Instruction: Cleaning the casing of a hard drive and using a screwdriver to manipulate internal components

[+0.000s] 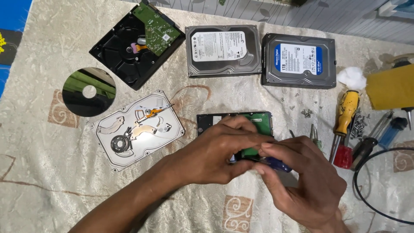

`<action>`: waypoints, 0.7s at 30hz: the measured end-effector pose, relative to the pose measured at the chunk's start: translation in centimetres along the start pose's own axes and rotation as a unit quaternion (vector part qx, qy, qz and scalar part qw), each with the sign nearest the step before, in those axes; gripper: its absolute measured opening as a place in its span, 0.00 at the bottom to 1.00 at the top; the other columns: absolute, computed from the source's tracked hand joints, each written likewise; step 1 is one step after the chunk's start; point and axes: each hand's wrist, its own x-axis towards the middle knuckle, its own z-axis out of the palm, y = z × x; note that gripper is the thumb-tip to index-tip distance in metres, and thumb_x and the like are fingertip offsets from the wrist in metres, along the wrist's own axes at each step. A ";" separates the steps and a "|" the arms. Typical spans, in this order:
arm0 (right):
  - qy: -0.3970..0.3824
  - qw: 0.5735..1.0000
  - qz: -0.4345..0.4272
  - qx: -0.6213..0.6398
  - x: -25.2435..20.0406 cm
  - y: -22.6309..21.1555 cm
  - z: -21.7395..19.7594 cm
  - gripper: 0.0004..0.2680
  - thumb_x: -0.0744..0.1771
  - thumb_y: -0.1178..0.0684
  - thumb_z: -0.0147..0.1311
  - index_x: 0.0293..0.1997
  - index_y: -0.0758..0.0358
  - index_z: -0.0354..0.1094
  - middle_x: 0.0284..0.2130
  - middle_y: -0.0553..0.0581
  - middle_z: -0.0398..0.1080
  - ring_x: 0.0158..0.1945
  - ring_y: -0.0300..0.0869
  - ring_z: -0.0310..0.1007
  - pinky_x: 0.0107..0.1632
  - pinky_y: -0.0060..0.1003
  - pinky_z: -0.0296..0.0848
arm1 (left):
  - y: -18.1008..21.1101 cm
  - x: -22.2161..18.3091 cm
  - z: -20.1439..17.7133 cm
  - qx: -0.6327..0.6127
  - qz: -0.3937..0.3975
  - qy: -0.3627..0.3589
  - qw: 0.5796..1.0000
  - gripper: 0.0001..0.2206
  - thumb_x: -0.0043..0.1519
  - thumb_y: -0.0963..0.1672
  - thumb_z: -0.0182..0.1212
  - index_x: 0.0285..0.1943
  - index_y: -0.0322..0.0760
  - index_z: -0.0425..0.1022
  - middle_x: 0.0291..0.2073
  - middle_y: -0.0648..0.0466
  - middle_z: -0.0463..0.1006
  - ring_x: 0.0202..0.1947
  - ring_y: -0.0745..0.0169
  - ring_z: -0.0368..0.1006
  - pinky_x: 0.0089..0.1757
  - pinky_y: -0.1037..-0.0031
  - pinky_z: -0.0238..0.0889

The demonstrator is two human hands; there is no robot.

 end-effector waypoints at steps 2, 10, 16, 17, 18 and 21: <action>-0.008 1.000 0.002 -0.006 -0.1 -0.1 0.0 0.11 0.65 0.58 0.62 0.47 0.75 0.68 0.36 0.63 0.76 0.33 0.51 0.75 0.39 0.40 0.74 | -0.4 0.0 0.8 0.043 0.004 0.022 0.999 0.19 0.64 0.44 0.67 0.63 0.37 0.72 0.41 0.61 0.81 0.49 0.56 0.70 0.52 0.64 0.65; 0.005 0.998 0.041 -0.042 -0.7 -0.7 -0.4 0.09 0.65 0.55 0.62 0.44 0.71 0.71 0.36 0.60 0.79 0.33 0.41 0.80 0.38 0.29 0.77 | 0.7 0.3 -1.5 0.076 -0.010 -0.010 0.997 0.22 0.65 0.50 0.60 0.65 0.37 0.69 0.49 0.52 0.79 0.51 0.53 0.68 0.53 0.62 0.61; 0.096 0.987 0.128 -0.029 0.4 -1.5 -1.6 0.09 0.64 0.63 0.61 0.41 0.85 0.70 0.30 0.71 0.74 0.31 0.50 0.76 0.35 0.35 0.75 | 0.4 0.1 -1.6 0.213 0.035 -0.062 0.974 0.14 0.56 0.42 0.69 0.51 0.34 0.79 0.42 0.48 0.77 0.45 0.47 0.66 0.49 0.59 0.61; 0.077 0.986 0.147 -0.022 1.0 -1.8 -2.3 0.06 0.64 0.67 0.59 0.39 0.85 0.70 0.29 0.70 0.73 0.27 0.48 0.74 0.30 0.32 0.73 | 0.6 0.1 -1.3 0.257 0.001 -0.097 0.962 0.16 0.55 0.44 0.72 0.50 0.35 0.80 0.43 0.48 0.78 0.45 0.48 0.66 0.46 0.58 0.62; 0.059 0.984 0.167 -0.015 1.5 -2.0 -3.1 0.03 0.64 0.71 0.56 0.38 0.85 0.70 0.27 0.70 0.72 0.24 0.46 0.72 0.25 0.29 0.71 | 0.9 0.2 -0.9 0.299 -0.031 -0.131 0.945 0.18 0.54 0.47 0.75 0.50 0.37 0.81 0.44 0.48 0.79 0.46 0.50 0.66 0.43 0.58 0.62; 0.147 0.960 0.236 -0.025 -2.3 0.2 -4.0 0.05 0.75 0.71 0.50 0.57 0.85 0.62 0.35 0.69 0.71 0.34 0.45 0.72 0.42 0.32 0.69 | 0.2 0.2 -0.1 0.323 0.000 -0.117 0.939 0.06 0.59 0.43 0.68 0.36 0.36 0.78 0.34 0.51 0.75 0.43 0.46 0.66 0.39 0.55 0.59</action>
